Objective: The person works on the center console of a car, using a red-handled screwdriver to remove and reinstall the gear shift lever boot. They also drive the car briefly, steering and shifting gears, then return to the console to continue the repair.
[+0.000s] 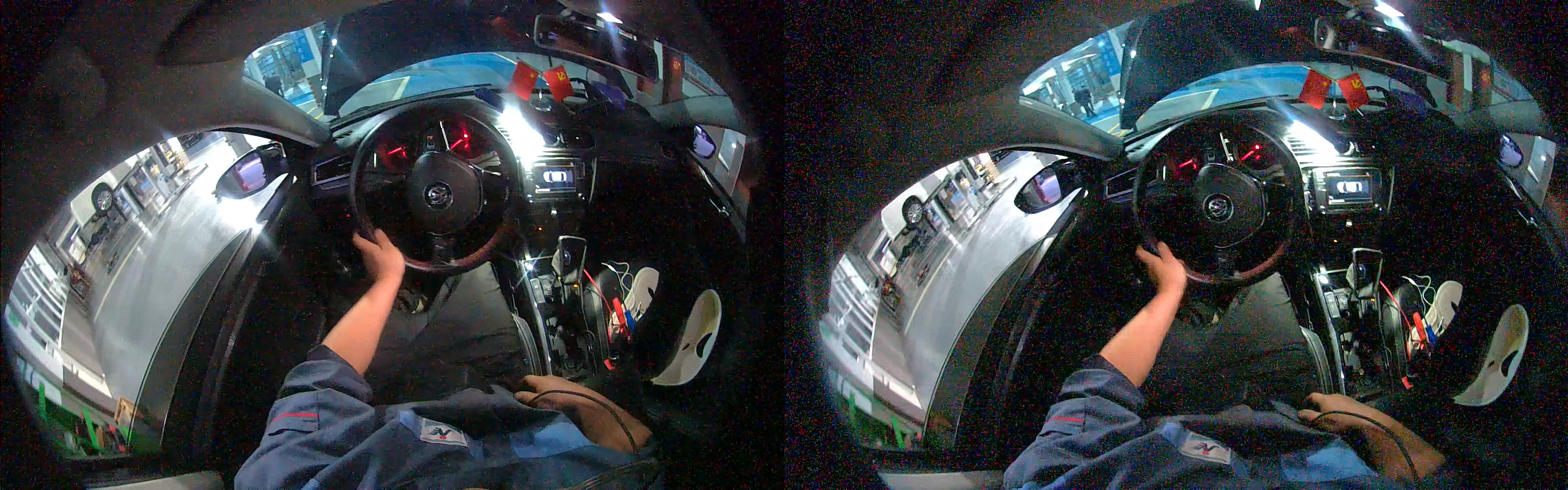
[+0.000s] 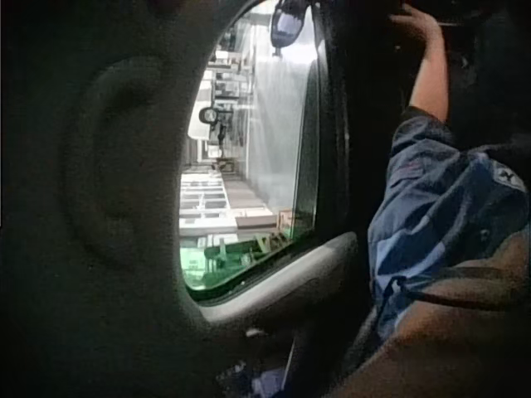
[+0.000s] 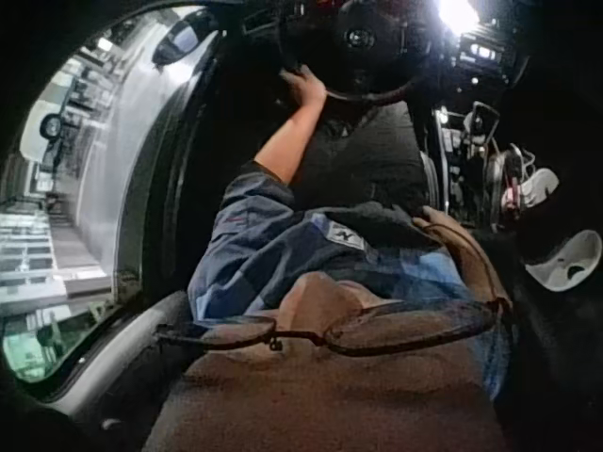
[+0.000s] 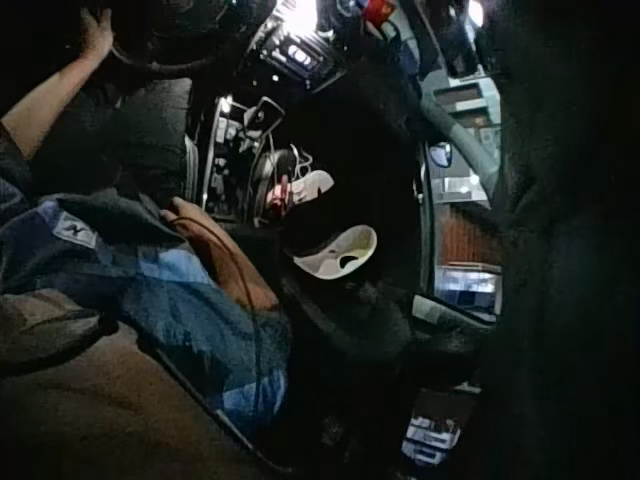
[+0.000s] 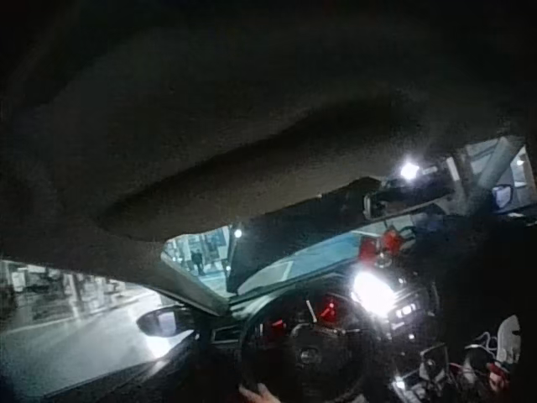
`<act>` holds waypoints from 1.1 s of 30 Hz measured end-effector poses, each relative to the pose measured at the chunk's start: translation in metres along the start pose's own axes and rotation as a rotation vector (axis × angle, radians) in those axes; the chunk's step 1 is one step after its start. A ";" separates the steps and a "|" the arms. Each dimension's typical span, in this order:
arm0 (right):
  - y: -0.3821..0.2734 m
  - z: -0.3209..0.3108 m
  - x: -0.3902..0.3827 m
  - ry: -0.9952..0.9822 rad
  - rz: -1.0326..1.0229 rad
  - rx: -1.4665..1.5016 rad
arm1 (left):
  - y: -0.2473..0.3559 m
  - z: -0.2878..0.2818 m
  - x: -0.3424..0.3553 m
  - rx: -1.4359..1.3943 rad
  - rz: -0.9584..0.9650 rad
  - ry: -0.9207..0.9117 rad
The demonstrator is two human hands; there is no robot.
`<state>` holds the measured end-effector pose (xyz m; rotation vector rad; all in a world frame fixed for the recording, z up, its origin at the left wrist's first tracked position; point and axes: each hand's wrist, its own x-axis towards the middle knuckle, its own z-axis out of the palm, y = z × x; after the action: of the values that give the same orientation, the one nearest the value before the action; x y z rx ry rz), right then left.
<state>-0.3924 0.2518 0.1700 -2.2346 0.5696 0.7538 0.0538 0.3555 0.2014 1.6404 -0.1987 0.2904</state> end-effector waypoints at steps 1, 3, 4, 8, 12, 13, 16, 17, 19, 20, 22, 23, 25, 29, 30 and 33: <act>0.000 -0.001 0.001 0.019 -0.047 -0.027 | -0.011 0.001 -0.015 0.063 0.007 0.010; 0.000 -0.002 -0.002 0.028 -0.046 -0.106 | -0.027 0.012 -0.037 0.087 -0.098 -0.012; 0.000 -0.002 -0.003 0.025 -0.048 -0.082 | -0.037 0.014 -0.053 0.127 -0.161 -0.085; 0.005 -0.004 -0.007 -0.003 -0.019 -0.018 | -0.051 0.042 -0.100 -0.234 -0.432 -0.216; 0.014 0.008 -0.004 0.052 -0.082 0.016 | -0.050 0.044 -0.128 -0.618 -0.511 -0.430; 0.013 0.009 0.003 0.008 -0.138 0.007 | -0.048 0.044 -0.130 -0.596 -0.572 -0.393; 0.016 0.018 0.004 0.000 -0.151 -0.026 | -0.043 0.027 -0.123 -0.487 -0.678 -0.455; 0.019 0.012 0.006 0.027 -0.268 -0.100 | -0.040 0.028 -0.123 -0.586 -0.517 -0.493; 0.019 0.018 -0.003 0.093 -0.296 0.034 | -0.031 0.020 -0.126 -0.640 -0.507 -0.457; 0.019 0.018 -0.006 0.078 -0.299 0.039 | -0.024 0.021 -0.126 -0.631 -0.551 -0.468; 0.018 0.023 -0.014 0.158 -0.303 0.013 | -0.020 0.015 -0.135 -0.581 -0.514 -0.383; 0.018 0.023 -0.015 0.157 -0.299 0.005 | -0.019 0.012 -0.133 -0.524 -0.543 -0.354; 0.022 0.027 -0.017 0.090 -0.254 -0.030 | -0.028 0.008 -0.133 -0.451 -0.551 -0.392; 0.025 0.030 -0.016 0.095 -0.265 -0.001 | -0.063 -0.008 -0.087 -0.367 -0.346 -0.419; 0.025 0.030 -0.015 0.107 -0.270 0.013 | -0.070 -0.015 -0.062 -0.283 -0.328 -0.435; 0.022 0.029 -0.017 0.108 -0.270 0.043 | -0.079 -0.038 0.010 0.158 -0.051 -0.374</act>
<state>-0.4276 0.2617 0.1540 -2.2629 0.3216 0.4811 0.0845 0.4008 0.1318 1.8448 -0.4243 -0.0445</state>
